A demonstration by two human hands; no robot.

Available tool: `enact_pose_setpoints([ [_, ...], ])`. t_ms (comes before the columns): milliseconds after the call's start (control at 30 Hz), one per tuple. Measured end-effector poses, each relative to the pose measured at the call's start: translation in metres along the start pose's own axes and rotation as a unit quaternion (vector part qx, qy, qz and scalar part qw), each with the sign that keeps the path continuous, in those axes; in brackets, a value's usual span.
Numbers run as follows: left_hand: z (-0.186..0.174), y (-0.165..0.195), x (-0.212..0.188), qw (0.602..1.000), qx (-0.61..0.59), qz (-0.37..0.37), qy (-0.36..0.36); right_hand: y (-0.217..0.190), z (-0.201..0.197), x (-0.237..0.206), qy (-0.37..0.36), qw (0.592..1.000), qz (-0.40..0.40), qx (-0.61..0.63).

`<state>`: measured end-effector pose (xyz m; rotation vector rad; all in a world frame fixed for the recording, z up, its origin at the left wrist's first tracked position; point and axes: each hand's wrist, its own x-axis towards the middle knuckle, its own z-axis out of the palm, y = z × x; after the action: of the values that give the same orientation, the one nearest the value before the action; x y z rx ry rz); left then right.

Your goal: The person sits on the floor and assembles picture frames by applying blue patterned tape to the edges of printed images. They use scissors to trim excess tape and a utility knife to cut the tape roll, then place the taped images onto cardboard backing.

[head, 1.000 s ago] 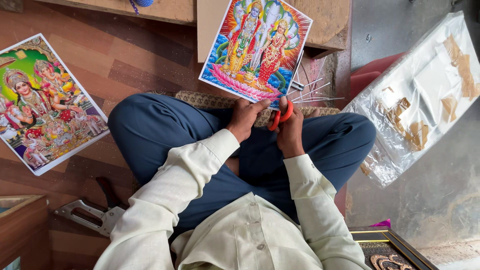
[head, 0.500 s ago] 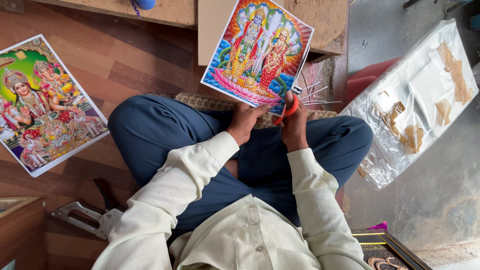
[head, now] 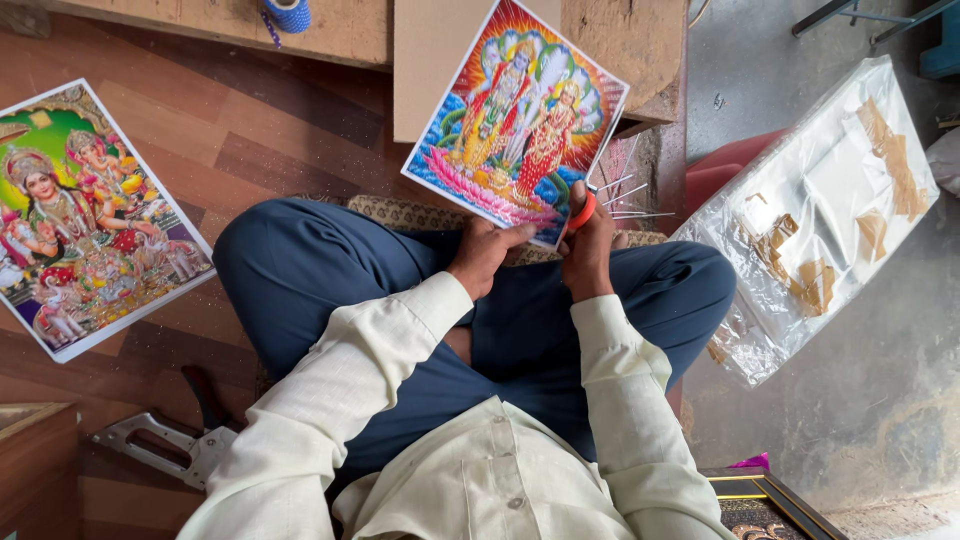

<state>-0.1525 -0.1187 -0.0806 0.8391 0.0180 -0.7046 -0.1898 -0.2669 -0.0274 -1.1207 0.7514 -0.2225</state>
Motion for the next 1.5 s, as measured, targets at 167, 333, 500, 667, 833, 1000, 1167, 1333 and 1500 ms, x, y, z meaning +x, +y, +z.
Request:
enact_pose_setpoints([
  [167,0.000,0.001,-0.003,0.999,-0.004,-0.030,0.010,-0.003,-0.002,0.010,-0.010,1.000,0.002,-0.013],
  [333,-0.001,-0.001,-0.001,0.999,0.004,-0.038,0.019,0.003,-0.003,0.010,0.015,0.999,-0.030,-0.021],
  [500,-0.003,-0.001,-0.001,1.000,0.020,-0.014,0.009,0.000,-0.005,0.016,0.021,0.999,0.004,-0.027],
  [667,-0.004,0.004,-0.005,0.996,0.036,-0.078,0.031,-0.008,-0.003,0.031,-0.023,1.000,0.014,0.015],
  [833,-0.003,0.004,-0.003,0.996,0.045,-0.062,0.036,-0.009,0.000,0.037,-0.006,1.000,0.001,0.002],
  [1000,-0.004,0.003,-0.002,0.996,0.038,-0.074,0.038,-0.007,0.001,0.032,0.025,0.999,-0.018,-0.020],
  [1167,-0.006,0.009,-0.005,0.993,0.042,-0.097,0.045,-0.009,0.002,0.032,-0.008,1.000,-0.009,-0.008],
  [1333,-0.004,0.015,-0.008,0.993,0.040,-0.100,0.049,-0.010,0.005,0.032,0.009,1.000,-0.009,-0.017],
  [1500,-0.003,0.014,-0.007,0.992,0.043,-0.103,0.065,-0.009,0.007,0.029,0.025,0.999,-0.022,-0.038],
])
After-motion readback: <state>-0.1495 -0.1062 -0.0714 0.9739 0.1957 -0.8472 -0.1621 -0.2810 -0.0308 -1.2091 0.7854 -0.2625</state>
